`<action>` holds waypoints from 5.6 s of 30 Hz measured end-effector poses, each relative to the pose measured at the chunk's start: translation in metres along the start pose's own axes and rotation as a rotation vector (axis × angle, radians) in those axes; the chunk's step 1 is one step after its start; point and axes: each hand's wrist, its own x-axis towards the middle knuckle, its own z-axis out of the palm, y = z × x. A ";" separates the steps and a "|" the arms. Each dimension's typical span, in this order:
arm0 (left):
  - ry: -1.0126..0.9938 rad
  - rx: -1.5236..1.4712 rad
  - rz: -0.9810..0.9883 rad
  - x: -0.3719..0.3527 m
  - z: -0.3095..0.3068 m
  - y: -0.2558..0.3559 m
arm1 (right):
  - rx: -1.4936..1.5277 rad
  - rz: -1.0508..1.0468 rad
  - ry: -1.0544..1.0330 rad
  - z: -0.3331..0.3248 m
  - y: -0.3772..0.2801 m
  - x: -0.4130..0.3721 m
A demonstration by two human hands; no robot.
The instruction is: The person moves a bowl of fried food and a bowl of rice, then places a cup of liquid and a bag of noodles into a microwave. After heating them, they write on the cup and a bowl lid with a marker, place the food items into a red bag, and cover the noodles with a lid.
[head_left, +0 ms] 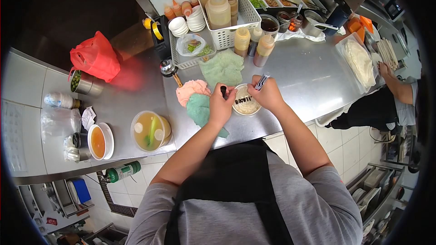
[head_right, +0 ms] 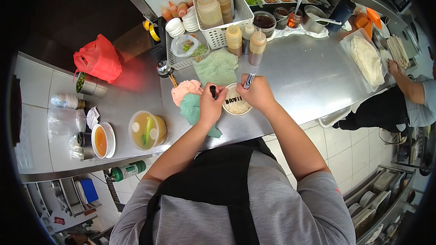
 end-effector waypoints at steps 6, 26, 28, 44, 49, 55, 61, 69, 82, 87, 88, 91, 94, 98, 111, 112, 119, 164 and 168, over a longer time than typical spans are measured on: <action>-0.020 0.048 -0.014 0.000 -0.001 0.007 | -0.043 -0.019 -0.044 -0.006 -0.001 0.002; -0.084 0.175 0.185 -0.077 -0.049 0.050 | 0.310 -0.132 -0.422 0.020 -0.086 -0.023; -0.067 0.176 0.141 -0.091 -0.061 0.054 | 0.322 -0.206 -0.415 0.002 -0.098 -0.021; -0.120 0.656 -0.036 -0.132 -0.136 -0.009 | 0.650 0.447 -0.711 0.039 0.018 -0.167; -0.070 0.911 0.265 -0.132 -0.128 -0.022 | 0.668 1.281 -0.162 0.066 0.218 -0.304; -0.119 0.890 0.434 -0.133 -0.129 -0.033 | 0.979 1.293 0.631 0.095 0.279 -0.261; -0.075 0.850 0.509 -0.137 -0.127 -0.034 | 1.192 1.130 0.793 0.109 0.271 -0.230; 0.019 0.813 0.396 -0.140 -0.128 -0.037 | -0.125 1.081 0.968 0.110 0.256 -0.263; -0.430 0.683 0.687 -0.240 -0.002 -0.032 | -0.703 0.838 0.286 0.033 0.291 -0.237; -0.485 0.673 0.592 -0.248 0.069 -0.035 | -0.670 0.802 0.139 -0.003 0.316 -0.221; -0.510 0.672 0.581 -0.247 0.079 -0.035 | -0.733 0.797 0.075 0.002 0.330 -0.218; -0.460 0.716 0.512 -0.251 0.093 -0.036 | -0.808 0.676 -0.006 -0.004 0.333 -0.206; -0.553 0.703 0.479 -0.255 0.092 -0.027 | -0.742 0.520 0.049 -0.011 0.345 -0.208; -0.468 0.732 0.440 -0.257 0.080 -0.020 | -0.365 0.265 0.221 -0.018 0.369 -0.214; -0.355 0.662 0.264 -0.265 -0.001 -0.052 | -0.319 0.104 0.093 -0.044 0.300 -0.237; -0.344 0.650 0.253 -0.266 -0.006 -0.058 | -0.447 0.174 0.057 -0.043 0.303 -0.237; -0.589 0.625 0.142 -0.244 -0.015 -0.060 | 0.492 1.312 0.743 0.003 0.337 -0.233; -0.679 0.679 -0.760 -0.084 0.265 -0.233 | 0.133 0.637 0.531 -0.030 0.354 -0.340; -0.694 0.651 -0.763 -0.085 0.255 -0.244 | 0.247 0.797 0.772 0.001 0.347 -0.341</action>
